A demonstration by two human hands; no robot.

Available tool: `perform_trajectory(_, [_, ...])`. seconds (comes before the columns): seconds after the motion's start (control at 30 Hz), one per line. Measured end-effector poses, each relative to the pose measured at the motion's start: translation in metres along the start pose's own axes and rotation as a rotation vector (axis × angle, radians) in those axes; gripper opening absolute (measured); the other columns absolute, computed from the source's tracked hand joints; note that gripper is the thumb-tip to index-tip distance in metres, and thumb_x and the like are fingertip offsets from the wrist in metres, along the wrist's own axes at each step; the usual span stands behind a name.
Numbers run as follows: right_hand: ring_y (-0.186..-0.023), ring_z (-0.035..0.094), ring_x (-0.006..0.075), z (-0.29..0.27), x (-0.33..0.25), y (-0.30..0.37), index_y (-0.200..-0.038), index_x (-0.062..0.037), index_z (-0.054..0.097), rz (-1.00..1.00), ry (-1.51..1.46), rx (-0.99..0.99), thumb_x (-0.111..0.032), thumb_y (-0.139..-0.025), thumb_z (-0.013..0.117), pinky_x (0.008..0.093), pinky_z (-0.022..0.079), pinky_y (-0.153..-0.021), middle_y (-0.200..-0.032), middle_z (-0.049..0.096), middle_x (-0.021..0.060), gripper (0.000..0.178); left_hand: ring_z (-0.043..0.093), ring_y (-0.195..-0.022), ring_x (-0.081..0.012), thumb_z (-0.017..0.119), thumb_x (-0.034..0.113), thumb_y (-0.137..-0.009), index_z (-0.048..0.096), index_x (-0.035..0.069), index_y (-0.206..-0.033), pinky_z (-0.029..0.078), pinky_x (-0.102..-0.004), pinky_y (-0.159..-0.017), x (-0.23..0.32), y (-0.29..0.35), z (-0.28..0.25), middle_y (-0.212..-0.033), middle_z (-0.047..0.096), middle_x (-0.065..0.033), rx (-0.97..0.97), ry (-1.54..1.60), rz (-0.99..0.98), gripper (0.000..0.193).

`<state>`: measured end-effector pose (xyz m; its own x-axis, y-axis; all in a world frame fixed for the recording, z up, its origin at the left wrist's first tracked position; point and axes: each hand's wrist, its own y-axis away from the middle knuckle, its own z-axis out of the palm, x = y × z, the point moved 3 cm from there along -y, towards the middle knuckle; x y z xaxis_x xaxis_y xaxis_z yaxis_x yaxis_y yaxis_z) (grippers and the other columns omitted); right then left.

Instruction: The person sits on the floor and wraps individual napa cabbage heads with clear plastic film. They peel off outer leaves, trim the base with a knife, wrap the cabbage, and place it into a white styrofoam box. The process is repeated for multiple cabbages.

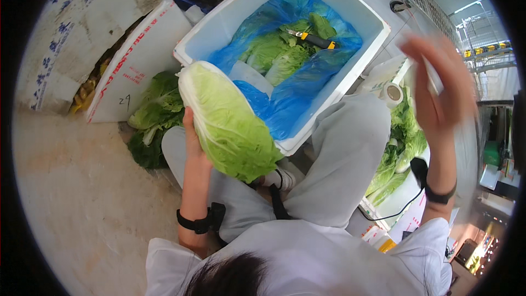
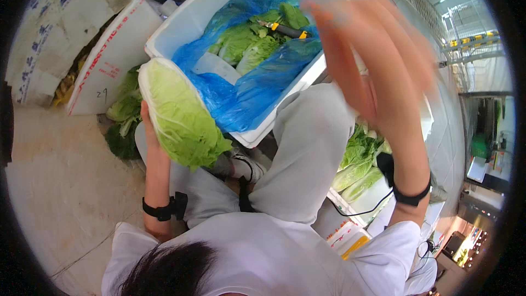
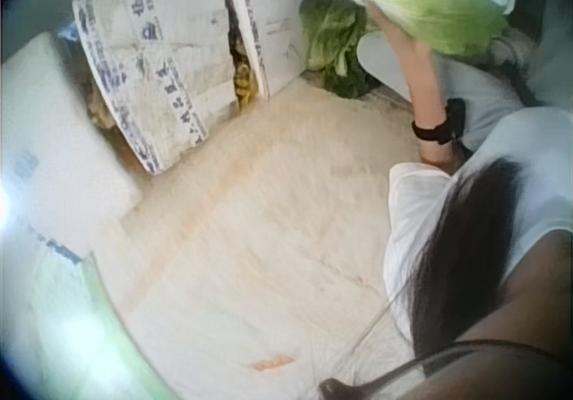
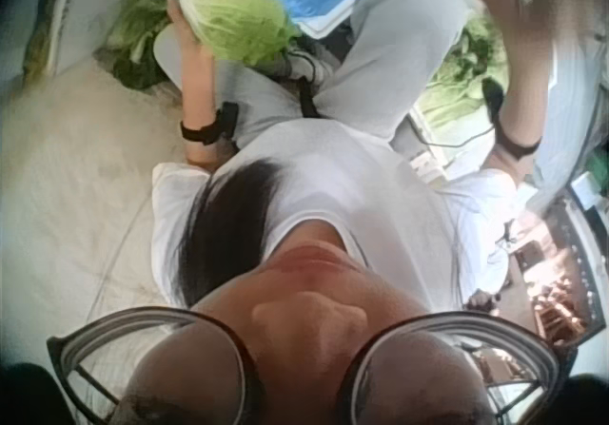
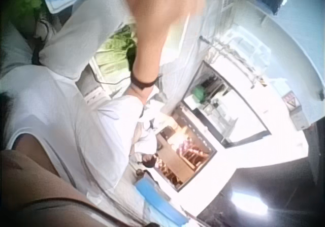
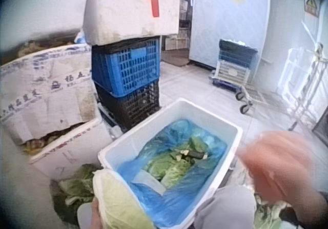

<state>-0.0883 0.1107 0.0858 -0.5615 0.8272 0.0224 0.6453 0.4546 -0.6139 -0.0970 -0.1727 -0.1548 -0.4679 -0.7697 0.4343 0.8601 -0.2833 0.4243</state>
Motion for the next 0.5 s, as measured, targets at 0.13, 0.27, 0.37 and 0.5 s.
perform_trajectory(0.13, [-0.068, 0.061, 0.026, 0.155, 0.133, 0.05, -0.093, -0.0082, 0.062, 0.385, -0.314, -0.223, -0.02, -0.087, 0.056, 0.0355, 0.048, -0.06, -0.079, 0.064, 0.0089, 0.015, 0.049, -0.116, -0.0314, 0.053, 0.063, -0.078, 0.031, 0.008, -0.138, 0.044, -0.0465, -0.094, -0.007, -0.018, 0.006, -0.134, 0.043, -0.0172, -0.039, -0.032, -0.014, 0.084])
perform_trajectory(0.27, [-0.079, 0.062, 0.0334, 0.287, 0.203, 0.099, -0.09, -0.0085, 0.062, 0.434, -0.152, -0.609, -0.027, -0.083, 0.058, 0.0436, 0.049, -0.067, -0.083, 0.065, 0.0128, 0.02, 0.049, -0.114, -0.0356, 0.056, 0.059, -0.077, 0.029, 0.007, -0.139, 0.045, -0.0469, -0.092, -0.007, -0.025, 0.002, -0.132, 0.042, -0.0231, 0.189, -0.186, 0.017, 0.085])
perform_trajectory(0.37, [-0.085, 0.06, 0.0336, 0.336, 0.219, 0.118, -0.094, -0.0072, 0.06, 0.461, -0.12, -0.747, -0.028, -0.081, 0.06, 0.0441, 0.049, -0.072, -0.087, 0.064, 0.0139, 0.024, 0.051, -0.111, -0.0364, 0.062, 0.057, -0.073, 0.03, 0.006, -0.138, 0.046, -0.0468, -0.09, -0.007, -0.029, -0.001, -0.129, 0.045, -0.0235, 0.145, -0.216, -0.037, 0.088])
perform_trajectory(0.5, [-0.101, 0.054, 0.0338, 0.377, 0.222, 0.143, -0.107, -0.0047, 0.052, 0.473, -0.133, -0.774, -0.027, -0.077, 0.066, 0.0439, 0.045, -0.081, -0.104, 0.057, 0.0161, 0.039, 0.053, -0.11, -0.031, 0.068, 0.047, -0.071, 0.036, 0.002, -0.133, 0.047, -0.043, -0.091, -0.009, -0.034, -0.006, -0.126, 0.049, -0.0184, -0.001, -0.176, -0.093, 0.083])
